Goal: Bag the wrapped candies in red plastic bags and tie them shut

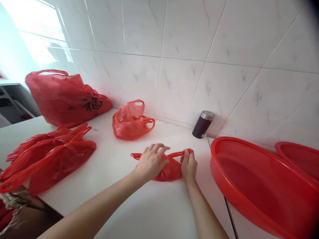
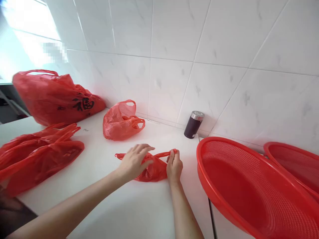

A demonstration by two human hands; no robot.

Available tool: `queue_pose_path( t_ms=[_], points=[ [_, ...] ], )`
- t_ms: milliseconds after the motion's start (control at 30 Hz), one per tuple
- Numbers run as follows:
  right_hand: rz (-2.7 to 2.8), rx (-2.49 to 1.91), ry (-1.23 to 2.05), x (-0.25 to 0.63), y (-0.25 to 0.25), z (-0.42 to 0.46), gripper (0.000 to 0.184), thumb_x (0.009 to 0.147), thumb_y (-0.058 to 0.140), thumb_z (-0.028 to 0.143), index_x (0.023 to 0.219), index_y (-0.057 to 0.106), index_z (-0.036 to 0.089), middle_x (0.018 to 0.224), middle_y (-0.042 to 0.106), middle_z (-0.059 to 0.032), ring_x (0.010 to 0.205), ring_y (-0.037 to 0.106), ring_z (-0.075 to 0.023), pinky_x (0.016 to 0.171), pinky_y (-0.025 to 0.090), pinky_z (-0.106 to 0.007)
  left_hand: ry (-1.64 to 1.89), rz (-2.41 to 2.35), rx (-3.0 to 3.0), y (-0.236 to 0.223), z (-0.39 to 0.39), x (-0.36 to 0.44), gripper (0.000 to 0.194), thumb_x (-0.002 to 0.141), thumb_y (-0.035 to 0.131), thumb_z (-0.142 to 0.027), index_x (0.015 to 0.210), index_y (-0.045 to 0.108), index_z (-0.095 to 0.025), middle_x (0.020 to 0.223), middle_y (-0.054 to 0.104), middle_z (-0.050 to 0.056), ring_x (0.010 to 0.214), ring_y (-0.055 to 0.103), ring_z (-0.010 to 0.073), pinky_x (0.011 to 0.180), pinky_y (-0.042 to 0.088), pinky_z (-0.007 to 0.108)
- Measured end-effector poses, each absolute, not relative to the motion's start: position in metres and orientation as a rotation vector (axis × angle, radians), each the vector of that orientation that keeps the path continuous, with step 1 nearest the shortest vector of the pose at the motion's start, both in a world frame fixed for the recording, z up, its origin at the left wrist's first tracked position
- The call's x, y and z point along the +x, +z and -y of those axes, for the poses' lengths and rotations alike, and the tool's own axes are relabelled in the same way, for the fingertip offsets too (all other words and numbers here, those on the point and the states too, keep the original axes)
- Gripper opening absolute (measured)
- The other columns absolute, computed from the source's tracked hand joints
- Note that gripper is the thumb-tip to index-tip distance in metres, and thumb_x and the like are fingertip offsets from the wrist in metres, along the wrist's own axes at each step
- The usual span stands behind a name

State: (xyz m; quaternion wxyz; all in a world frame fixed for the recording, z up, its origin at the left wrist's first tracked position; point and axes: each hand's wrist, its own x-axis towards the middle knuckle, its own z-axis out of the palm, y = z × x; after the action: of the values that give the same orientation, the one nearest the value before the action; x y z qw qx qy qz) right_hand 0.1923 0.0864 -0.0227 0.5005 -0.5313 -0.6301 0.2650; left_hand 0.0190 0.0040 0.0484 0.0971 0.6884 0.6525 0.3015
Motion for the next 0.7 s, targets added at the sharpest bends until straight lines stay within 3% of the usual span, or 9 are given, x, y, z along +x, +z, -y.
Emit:
queue_pose_path(
  t_ms=[67,133,300,433,600,700],
  points=[
    [1.475,-1.268,0.681,0.195,-0.021,-0.085,0.045,0.095,0.027,0.061,0.084,0.047,0.022,0.059,0.053,0.0031,0.051,0.051,-0.0139,0.055,0.039,-0.025,0.750,-1.856,2.046,0.045,-0.012,0.027,0.032,0.079,0.065,-0.027,0.111,0.066,-0.023,0.112,0.067,0.011,0.108,0.059,0.0310,0.094,0.043,0.047],
    [1.418,-1.261,0.726,0.198,-0.021,-0.086,0.044,0.094,0.027,0.060,0.084,0.047,0.022,0.059,0.052,0.0037,0.049,0.051,-0.0132,0.053,0.040,-0.025,0.665,-1.828,1.968,0.049,-0.015,0.019,0.021,0.079,0.064,-0.026,0.098,0.069,-0.020,0.094,0.071,0.010,0.090,0.064,0.0285,0.080,0.048,0.044],
    [1.327,-1.275,0.824,0.202,-0.023,-0.094,0.035,0.091,0.038,0.055,0.091,0.050,0.022,0.061,0.055,0.0039,0.050,0.052,-0.0136,0.051,0.042,-0.024,0.672,-1.763,1.693,0.106,0.009,-0.045,0.029,0.080,0.058,-0.045,0.091,0.068,-0.020,0.083,0.072,0.003,0.073,0.066,0.0208,0.058,0.048,0.028],
    [1.342,-1.319,0.859,0.201,-0.025,-0.095,0.028,0.086,0.049,0.050,0.088,0.052,0.022,0.060,0.057,0.0040,0.050,0.053,-0.0140,0.052,0.041,-0.026,0.754,-1.879,1.468,0.162,0.042,-0.114,0.045,0.081,0.053,-0.051,0.109,0.064,-0.017,0.100,0.074,0.004,0.087,0.069,0.0209,0.069,0.052,0.025],
    [1.375,-1.381,0.827,0.202,-0.028,-0.095,0.030,0.086,0.048,0.052,0.089,0.052,0.022,0.061,0.057,0.0037,0.052,0.054,-0.0146,0.055,0.043,-0.027,0.880,-2.508,1.190,0.208,0.081,-0.244,0.074,0.081,0.049,-0.057,0.135,0.045,-0.007,0.101,0.070,0.004,0.090,0.066,0.0208,0.079,0.047,0.032],
    [1.369,-1.366,0.817,0.201,-0.031,-0.096,0.030,0.085,0.049,0.050,0.098,0.050,0.023,0.062,0.058,0.0042,0.051,0.054,-0.0146,0.055,0.043,-0.027,0.812,-2.934,1.022,0.212,0.099,-0.321,0.076,0.076,0.048,-0.060,0.127,0.054,-0.004,0.104,0.067,0.004,0.103,0.060,0.0320,0.087,0.043,0.042]
  ],
)
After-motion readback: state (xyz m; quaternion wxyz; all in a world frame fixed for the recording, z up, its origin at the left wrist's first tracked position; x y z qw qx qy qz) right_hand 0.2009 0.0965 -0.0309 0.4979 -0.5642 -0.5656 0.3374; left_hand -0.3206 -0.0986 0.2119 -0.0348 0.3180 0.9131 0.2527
